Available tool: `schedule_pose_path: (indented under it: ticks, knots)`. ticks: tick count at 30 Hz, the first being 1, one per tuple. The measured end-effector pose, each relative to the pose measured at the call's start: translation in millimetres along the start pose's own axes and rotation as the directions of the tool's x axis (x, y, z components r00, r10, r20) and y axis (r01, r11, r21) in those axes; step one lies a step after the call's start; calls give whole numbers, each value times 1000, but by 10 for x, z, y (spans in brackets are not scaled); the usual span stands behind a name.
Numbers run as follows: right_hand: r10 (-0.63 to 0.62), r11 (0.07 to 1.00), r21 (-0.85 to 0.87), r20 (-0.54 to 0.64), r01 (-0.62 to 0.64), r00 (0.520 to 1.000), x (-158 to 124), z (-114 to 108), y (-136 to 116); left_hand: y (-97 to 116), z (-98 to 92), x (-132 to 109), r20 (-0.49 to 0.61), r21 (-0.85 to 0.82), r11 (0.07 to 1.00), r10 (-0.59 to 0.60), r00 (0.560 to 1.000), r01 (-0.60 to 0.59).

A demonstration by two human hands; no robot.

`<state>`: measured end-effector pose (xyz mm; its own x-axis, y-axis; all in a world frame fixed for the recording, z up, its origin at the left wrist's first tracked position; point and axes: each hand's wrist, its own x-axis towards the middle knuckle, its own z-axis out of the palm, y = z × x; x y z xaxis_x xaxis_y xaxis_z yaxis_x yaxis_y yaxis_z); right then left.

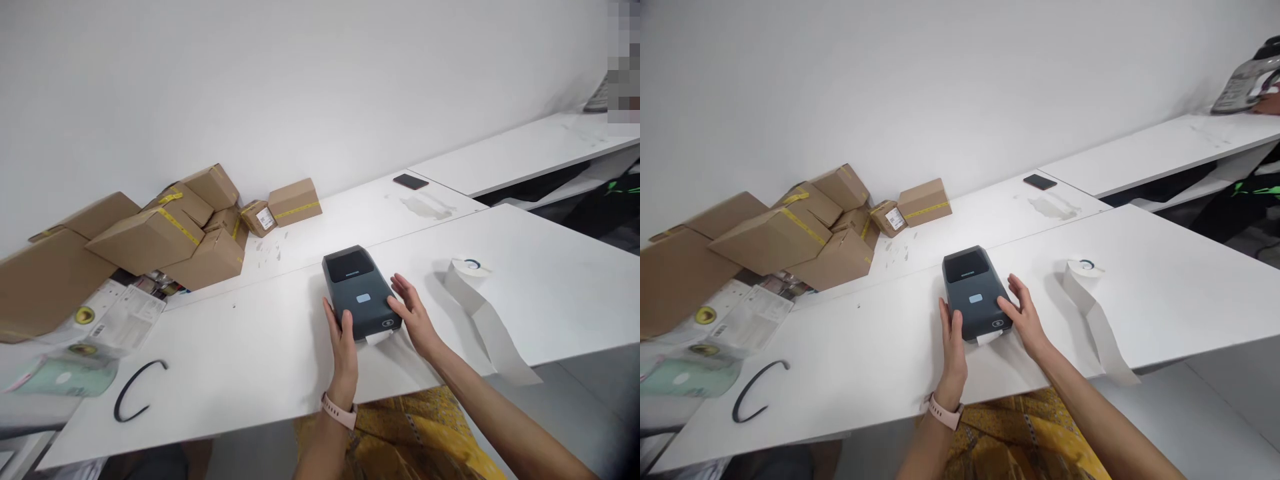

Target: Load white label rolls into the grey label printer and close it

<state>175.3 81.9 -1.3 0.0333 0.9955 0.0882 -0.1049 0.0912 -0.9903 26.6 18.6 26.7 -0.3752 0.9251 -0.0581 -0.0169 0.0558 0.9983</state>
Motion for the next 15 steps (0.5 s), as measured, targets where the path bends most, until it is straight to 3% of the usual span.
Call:
schedule_pose_path:
  ticks: [2, 4, 9, 15]
  knots:
    - [227, 966, 107, 71, -234, 971, 15, 8, 47, 3, 18, 44, 0, -78, 995, -68, 998, 68]
    - [330, 925, 148, 145, -350, 933, 20, -6, 72, -20, 10, 69, -4, -129, 985, -112, 994, 111]
    - [338, 919, 166, 130, -356, 932, 28, -22, 31, -56, -25, 99, -6, -190, 976, -105, 994, 102]
    - [313, 929, 166, 126, -331, 941, 16, -13, 111, -97, -22, 109, -16, -97, 994, -41, 999, 39]
